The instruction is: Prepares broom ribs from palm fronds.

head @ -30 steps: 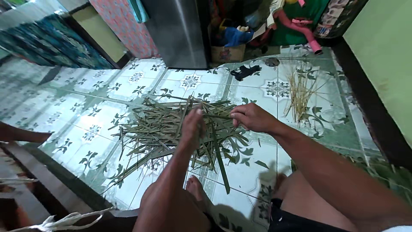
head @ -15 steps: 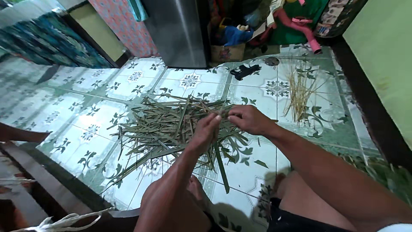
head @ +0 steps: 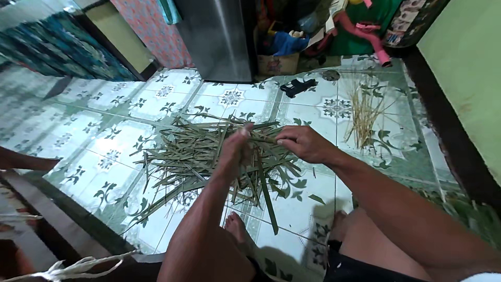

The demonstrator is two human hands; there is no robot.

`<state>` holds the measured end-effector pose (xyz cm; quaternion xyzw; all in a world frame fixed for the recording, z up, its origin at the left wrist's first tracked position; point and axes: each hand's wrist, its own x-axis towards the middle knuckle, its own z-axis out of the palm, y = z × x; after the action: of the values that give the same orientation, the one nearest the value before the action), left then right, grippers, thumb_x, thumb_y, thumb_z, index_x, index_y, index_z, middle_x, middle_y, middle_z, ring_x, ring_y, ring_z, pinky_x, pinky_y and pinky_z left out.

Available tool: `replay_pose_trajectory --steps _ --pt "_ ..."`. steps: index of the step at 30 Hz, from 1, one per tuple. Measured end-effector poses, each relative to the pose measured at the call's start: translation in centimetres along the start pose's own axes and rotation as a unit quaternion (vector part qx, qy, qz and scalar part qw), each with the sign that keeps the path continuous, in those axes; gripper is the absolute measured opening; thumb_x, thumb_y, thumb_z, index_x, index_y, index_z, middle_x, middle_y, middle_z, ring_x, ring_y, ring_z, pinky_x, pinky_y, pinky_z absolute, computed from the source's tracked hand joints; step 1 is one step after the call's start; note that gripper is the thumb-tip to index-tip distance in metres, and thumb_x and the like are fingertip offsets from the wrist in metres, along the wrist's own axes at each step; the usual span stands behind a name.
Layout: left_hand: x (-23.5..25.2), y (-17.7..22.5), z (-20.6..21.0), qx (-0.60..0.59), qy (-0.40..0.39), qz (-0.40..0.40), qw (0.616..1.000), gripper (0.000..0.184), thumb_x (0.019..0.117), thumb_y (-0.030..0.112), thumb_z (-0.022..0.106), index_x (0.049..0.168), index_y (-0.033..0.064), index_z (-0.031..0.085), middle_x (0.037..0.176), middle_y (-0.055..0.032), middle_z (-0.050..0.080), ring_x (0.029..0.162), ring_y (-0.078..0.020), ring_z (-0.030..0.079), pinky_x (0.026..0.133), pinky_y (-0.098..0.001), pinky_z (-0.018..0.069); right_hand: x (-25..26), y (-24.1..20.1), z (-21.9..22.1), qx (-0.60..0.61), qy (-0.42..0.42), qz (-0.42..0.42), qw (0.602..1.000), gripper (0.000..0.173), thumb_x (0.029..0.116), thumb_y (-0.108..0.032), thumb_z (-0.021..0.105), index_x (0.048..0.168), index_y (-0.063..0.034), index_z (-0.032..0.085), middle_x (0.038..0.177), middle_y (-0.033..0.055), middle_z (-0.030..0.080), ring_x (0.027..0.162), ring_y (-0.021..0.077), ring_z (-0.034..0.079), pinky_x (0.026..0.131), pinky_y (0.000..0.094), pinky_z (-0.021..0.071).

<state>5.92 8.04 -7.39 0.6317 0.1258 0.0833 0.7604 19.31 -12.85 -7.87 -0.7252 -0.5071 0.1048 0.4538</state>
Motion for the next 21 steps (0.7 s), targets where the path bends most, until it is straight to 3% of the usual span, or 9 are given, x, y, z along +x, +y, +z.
replay_pose_trajectory --steps 3,7,11,13,16,19,21 --pt "0.7 0.2 -1.2 -0.022 0.032 0.025 0.999 0.044 0.1079 0.042 0.041 0.141 0.0178 0.055 0.058 0.0071 0.045 0.043 -0.0042 0.044 0.042 -0.0206 0.0442 -0.2 0.1 -0.1 0.001 0.001 0.004 1.0 0.019 0.1004 -0.013 0.058 0.1 -0.0046 0.076 0.089 0.0034 0.065 0.077 0.0075 0.06 0.072 0.0265 0.0523" --pt "-0.1 -0.6 0.7 0.006 -0.02 -0.006 1.0 0.042 0.1078 0.032 0.045 0.141 0.0104 0.057 0.056 0.0051 0.049 0.043 -0.0042 0.046 0.042 -0.0204 0.0434 -0.1 0.0 -0.3 0.022 -0.012 0.019 1.0 0.021 0.1016 -0.014 0.057 0.102 -0.0042 0.075 0.091 0.0037 0.066 0.075 0.0069 0.059 0.07 0.0265 0.0515" --pt "1.1 1.6 -3.7 -0.02 0.069 0.053 0.996 0.043 0.1093 0.041 0.035 0.14 0.0178 0.054 0.057 0.0106 0.044 0.043 -0.0015 0.042 0.042 -0.0195 0.0422 -0.3 0.1 -0.7 0.031 -0.025 0.031 0.999 0.021 0.1013 -0.017 0.056 0.1 -0.0055 0.075 0.088 0.0015 0.064 0.07 0.0051 0.056 0.065 0.0242 0.05" --pt "1.3 1.8 -4.6 -0.032 0.102 0.056 0.993 0.043 0.1088 0.046 0.036 0.138 0.0219 0.055 0.056 0.0101 0.042 0.041 -0.0024 0.04 0.041 -0.02 0.0404 -0.3 0.2 -1.0 0.03 -0.025 0.045 0.998 0.022 0.1018 -0.016 0.056 0.101 -0.0046 0.075 0.089 0.003 0.065 0.071 0.0058 0.057 0.067 0.025 0.0505" --pt "0.4 0.0 -2.0 0.013 0.053 0.013 0.998 0.04 0.108 0.039 0.041 0.139 0.0175 0.056 0.057 0.0067 0.048 0.043 -0.004 0.047 0.042 -0.0209 0.0453 -0.1 0.0 -0.7 0.033 -0.025 0.062 0.997 0.021 0.1024 -0.016 0.057 0.102 -0.0051 0.075 0.091 0.0028 0.066 0.071 0.0058 0.057 0.067 0.0256 0.0505" --pt "-0.5 -0.9 1.5 0.065 -0.034 -0.033 0.997 0.038 0.1083 0.024 0.045 0.139 0.0073 0.059 0.061 0.0045 0.051 0.046 -0.004 0.046 0.045 -0.0202 0.0429 0.2 -0.2 -0.3 0.025 -0.013 0.058 0.998 0.019 0.1013 -0.015 0.058 0.098 -0.005 0.074 0.089 0.0027 0.064 0.071 0.0072 0.057 0.066 0.0274 0.0504" --pt "-0.3 0.0 0.7 0.059 -0.013 -0.027 0.998 0.038 0.109 0.029 0.043 0.139 0.0112 0.059 0.06 0.0062 0.049 0.045 -0.0027 0.045 0.044 -0.0189 0.0427 0.2 -0.1 -0.3 0.017 0.008 0.059 0.998 0.018 0.1005 -0.015 0.059 0.1 -0.0051 0.075 0.09 0.0039 0.065 0.071 0.0097 0.058 0.066 0.0304 0.0525"
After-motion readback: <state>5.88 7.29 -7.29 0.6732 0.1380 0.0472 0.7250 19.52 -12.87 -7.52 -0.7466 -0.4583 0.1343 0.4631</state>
